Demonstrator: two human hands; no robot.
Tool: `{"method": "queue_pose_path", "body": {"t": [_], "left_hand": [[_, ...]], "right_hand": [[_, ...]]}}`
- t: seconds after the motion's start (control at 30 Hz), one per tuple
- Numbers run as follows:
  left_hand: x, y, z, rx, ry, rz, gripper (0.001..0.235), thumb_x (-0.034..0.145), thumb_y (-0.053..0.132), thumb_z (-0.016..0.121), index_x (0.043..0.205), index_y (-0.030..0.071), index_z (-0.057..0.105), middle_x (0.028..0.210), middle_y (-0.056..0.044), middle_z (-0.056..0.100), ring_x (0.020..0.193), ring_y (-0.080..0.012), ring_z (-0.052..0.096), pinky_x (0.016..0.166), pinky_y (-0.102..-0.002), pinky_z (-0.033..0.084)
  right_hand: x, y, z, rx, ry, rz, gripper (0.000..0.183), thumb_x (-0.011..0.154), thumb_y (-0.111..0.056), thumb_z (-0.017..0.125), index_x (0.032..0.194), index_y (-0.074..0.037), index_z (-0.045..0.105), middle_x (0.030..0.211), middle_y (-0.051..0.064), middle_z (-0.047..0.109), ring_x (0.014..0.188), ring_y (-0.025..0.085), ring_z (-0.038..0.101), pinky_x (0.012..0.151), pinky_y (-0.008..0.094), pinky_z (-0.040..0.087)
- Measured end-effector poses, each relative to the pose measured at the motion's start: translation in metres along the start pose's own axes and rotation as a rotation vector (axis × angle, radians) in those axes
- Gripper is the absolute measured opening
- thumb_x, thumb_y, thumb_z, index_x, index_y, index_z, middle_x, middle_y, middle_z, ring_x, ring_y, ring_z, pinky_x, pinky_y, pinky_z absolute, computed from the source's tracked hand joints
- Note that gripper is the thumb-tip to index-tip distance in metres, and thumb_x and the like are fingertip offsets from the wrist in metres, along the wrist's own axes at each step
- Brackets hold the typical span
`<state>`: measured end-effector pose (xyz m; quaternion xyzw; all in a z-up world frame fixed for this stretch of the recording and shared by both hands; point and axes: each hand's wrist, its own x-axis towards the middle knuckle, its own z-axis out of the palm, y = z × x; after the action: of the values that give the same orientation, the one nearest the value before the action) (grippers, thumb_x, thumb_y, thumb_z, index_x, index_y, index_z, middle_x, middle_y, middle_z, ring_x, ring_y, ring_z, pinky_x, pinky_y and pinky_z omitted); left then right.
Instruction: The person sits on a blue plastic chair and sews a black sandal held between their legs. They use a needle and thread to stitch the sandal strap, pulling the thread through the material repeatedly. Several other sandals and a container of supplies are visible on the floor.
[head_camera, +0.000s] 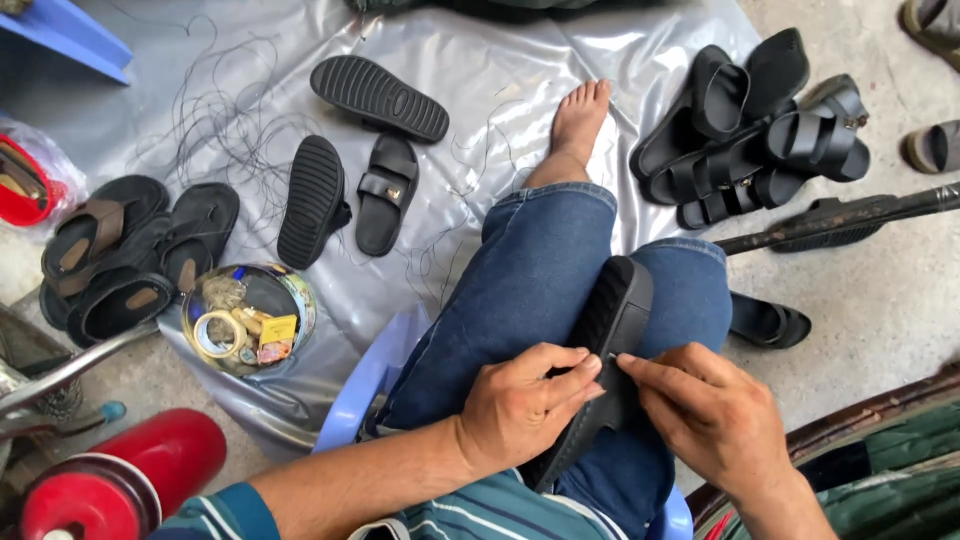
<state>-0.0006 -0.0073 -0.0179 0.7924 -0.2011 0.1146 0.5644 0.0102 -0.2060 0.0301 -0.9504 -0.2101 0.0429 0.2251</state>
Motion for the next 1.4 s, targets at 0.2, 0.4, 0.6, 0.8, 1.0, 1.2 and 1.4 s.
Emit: {"method": "queue_pose_path", "body": {"t": [0.2,0.4,0.6,0.8,1.0,1.2,1.4], "left_hand": [[0.002,0.003,0.005,0.056,-0.023,0.04,0.027,0.082,0.008,0.073,0.106,0.007,0.06,0.099,-0.009,0.061,0.082,-0.0193,0.067,0.07,-0.027,0.058],[0.007,-0.001,-0.012,0.049,-0.201,-0.129,0.02,0.082,0.02,0.069,0.102,0.021,0.063,0.089,0.003,0.063,0.061,-0.0161,0.064,0.045,-0.032,0.054],[0.055,-0.003,-0.073,-0.066,-0.706,-0.761,0.01,0.071,0.025,0.059,0.074,0.023,0.069,0.082,0.009,0.063,0.072,-0.0057,0.063,0.071,-0.02,0.045],[0.048,-0.001,-0.039,-0.872,-0.596,-0.841,0.012,0.086,0.016,0.058,0.092,0.008,0.063,0.092,-0.005,0.062,0.058,-0.0095,0.061,0.037,-0.016,0.04],[0.06,0.0,-0.029,0.085,-0.627,-0.456,0.027,0.081,0.02,0.054,0.104,0.015,0.041,0.087,-0.002,0.068,0.079,-0.0283,0.065,0.063,-0.045,0.047],[0.073,0.015,-0.031,0.272,-0.878,-0.239,0.059,0.074,0.009,0.048,0.13,0.028,0.04,0.086,-0.011,0.046,0.053,-0.0443,0.055,0.047,-0.059,0.046],[0.089,0.02,-0.037,0.428,-1.081,-0.234,0.056,0.083,0.012,0.044,0.134,0.034,0.039,0.091,-0.012,0.043,0.066,-0.0357,0.058,0.049,-0.055,0.048]], "right_hand": [[0.006,-0.009,0.001,-0.107,0.035,-0.023,0.021,0.081,-0.01,0.06,0.1,-0.02,0.065,0.078,-0.006,0.058,0.065,0.011,0.058,0.05,0.027,0.046],[0.005,-0.013,-0.001,0.024,0.062,0.022,0.015,0.079,-0.012,0.062,0.093,-0.017,0.066,0.081,-0.004,0.062,0.065,0.007,0.06,0.057,0.019,0.047],[0.007,-0.015,-0.006,-0.15,0.012,-0.034,0.017,0.082,-0.018,0.058,0.099,-0.019,0.062,0.09,-0.006,0.062,0.077,0.009,0.062,0.05,0.024,0.047],[0.007,-0.016,-0.008,-0.116,-0.01,-0.039,0.016,0.084,-0.022,0.056,0.099,-0.017,0.06,0.092,-0.003,0.061,0.075,0.013,0.062,0.058,0.026,0.049],[0.005,-0.015,-0.006,-0.143,0.032,-0.087,0.023,0.084,-0.022,0.057,0.106,-0.017,0.059,0.089,-0.002,0.059,0.068,0.014,0.059,0.053,0.027,0.048],[-0.006,-0.002,-0.001,-0.195,-0.034,-0.125,0.038,0.082,-0.019,0.057,0.12,-0.021,0.052,0.092,-0.001,0.053,0.064,0.016,0.057,0.049,0.028,0.049],[-0.015,0.013,-0.024,-0.305,-0.504,0.1,0.062,0.076,-0.038,0.055,0.134,-0.045,0.033,0.091,-0.008,0.046,0.072,0.009,0.061,0.047,0.032,0.058]]}}
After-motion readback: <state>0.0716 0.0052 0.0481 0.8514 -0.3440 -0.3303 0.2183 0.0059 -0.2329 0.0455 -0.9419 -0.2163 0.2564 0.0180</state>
